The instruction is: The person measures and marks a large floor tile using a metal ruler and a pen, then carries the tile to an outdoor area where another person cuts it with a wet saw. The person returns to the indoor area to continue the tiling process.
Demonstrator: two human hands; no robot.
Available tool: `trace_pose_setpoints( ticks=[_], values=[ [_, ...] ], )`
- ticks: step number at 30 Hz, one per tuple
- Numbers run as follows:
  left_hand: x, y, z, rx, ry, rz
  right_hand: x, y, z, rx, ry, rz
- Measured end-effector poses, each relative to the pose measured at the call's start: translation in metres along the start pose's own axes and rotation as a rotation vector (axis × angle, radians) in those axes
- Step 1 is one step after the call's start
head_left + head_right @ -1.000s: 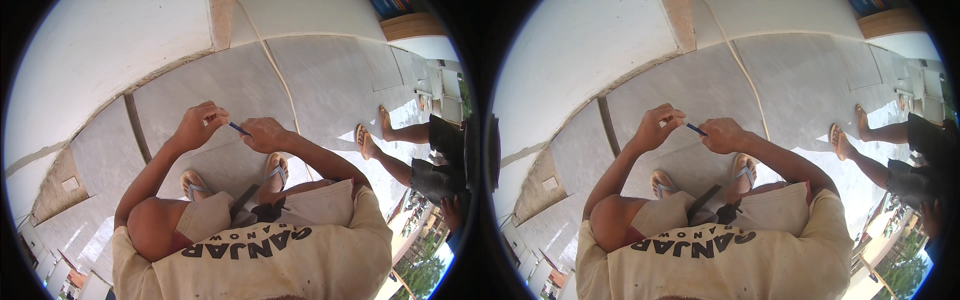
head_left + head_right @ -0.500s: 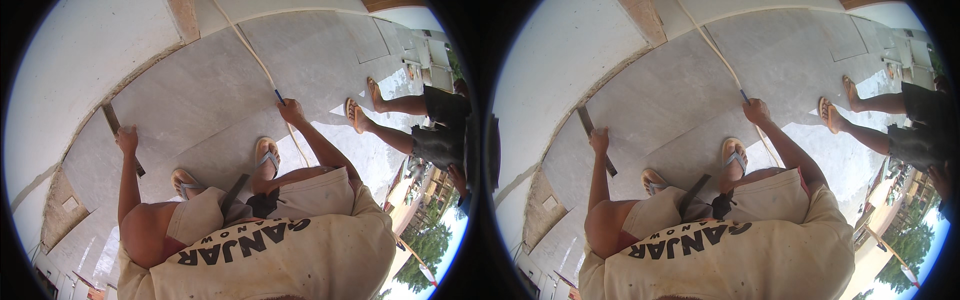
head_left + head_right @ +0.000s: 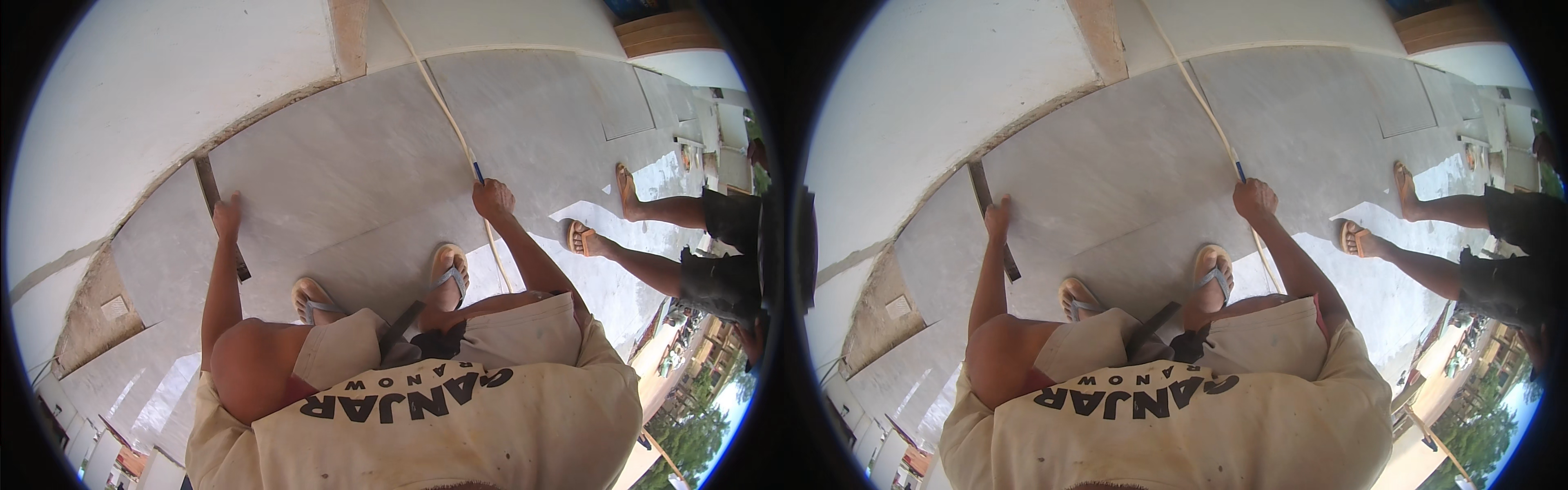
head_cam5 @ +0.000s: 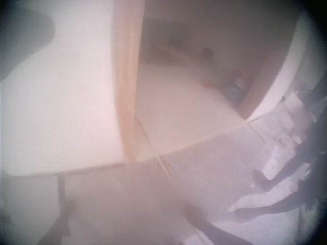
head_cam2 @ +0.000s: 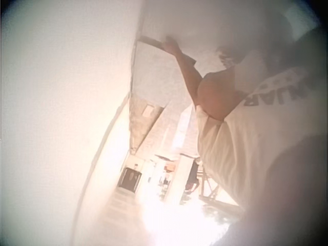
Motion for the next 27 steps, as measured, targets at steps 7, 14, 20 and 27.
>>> trace_pose_setpoints(
  ticks=[7,14,20,27],
  values=[
    [-0.002,-0.006,0.0,0.045,0.065,-0.121,-0.002,-0.01,0.0,0.048,0.009,-0.117],
    [-0.007,-0.013,0.003,0.093,0.044,-0.227,0.0,-0.011,0.001,0.047,0.006,-0.077],
    [-0.01,-0.014,0.005,0.117,0.012,-0.271,-0.003,-0.009,0.001,0.053,0.014,-0.063],
    [-0.017,-0.03,0.007,0.161,-0.029,-0.358,-0.005,-0.01,-0.001,0.018,0.003,-0.071]
  ],
)
Point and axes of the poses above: each hand's wrist, its own z-axis towards the middle knuckle, its own x-axis out of the back of the hand, y = z × x, the point moved 8 cm from there along z, towards the middle knuckle, and after that the axes turned 15 degrees about -x, right-handed, at the moved point
